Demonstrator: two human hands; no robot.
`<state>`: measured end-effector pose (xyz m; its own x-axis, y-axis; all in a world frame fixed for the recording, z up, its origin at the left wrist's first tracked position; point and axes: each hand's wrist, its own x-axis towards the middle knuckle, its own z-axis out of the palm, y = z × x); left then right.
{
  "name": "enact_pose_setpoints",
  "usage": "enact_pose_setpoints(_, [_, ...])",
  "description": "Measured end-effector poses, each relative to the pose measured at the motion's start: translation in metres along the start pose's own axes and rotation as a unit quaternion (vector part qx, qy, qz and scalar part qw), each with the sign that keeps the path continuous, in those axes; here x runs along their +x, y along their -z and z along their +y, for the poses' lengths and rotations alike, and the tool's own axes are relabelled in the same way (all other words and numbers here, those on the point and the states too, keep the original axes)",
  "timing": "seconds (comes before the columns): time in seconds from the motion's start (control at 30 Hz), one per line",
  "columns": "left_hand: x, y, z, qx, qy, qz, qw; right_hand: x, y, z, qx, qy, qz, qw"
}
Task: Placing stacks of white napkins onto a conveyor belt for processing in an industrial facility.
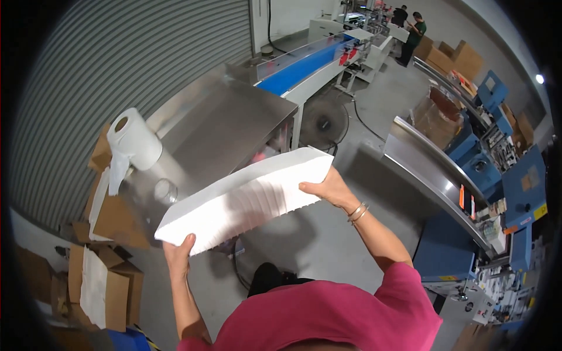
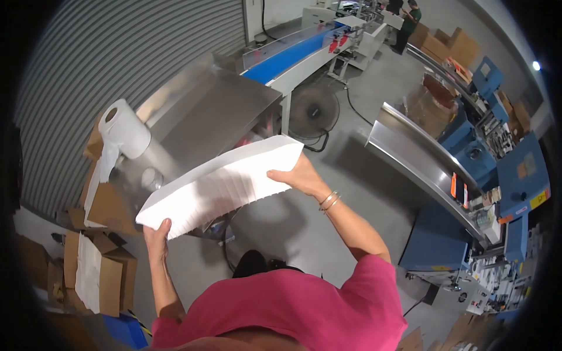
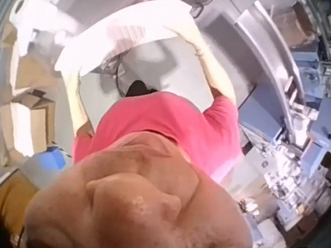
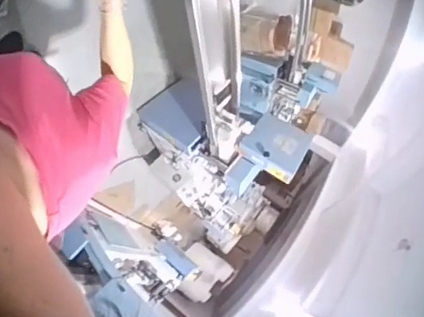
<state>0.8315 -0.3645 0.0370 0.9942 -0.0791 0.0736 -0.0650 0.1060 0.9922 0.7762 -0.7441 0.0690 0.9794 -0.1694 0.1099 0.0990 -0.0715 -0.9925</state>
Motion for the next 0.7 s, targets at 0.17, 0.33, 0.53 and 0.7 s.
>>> enact_pose_setpoints(0.17, [0.095,-0.049,-0.022,-0.001,0.029,-0.066,0.997,0.072,0.037,0.033,0.011,-0.032,0.030,0.999])
enact_pose_setpoints(0.33, [0.170,-0.067,-0.037,0.031,0.106,-0.028,0.993,0.170,0.051,0.056,0.069,-0.081,-0.019,0.994])
enact_pose_setpoints(0.53, [0.245,-0.076,-0.054,0.119,0.194,0.002,0.974,0.301,0.062,0.109,0.007,-0.097,-0.115,0.989])
enact_pose_setpoints(0.7, [0.281,-0.079,-0.057,0.221,0.407,0.140,0.875,0.404,0.061,0.131,-0.141,-0.257,-0.274,0.916])
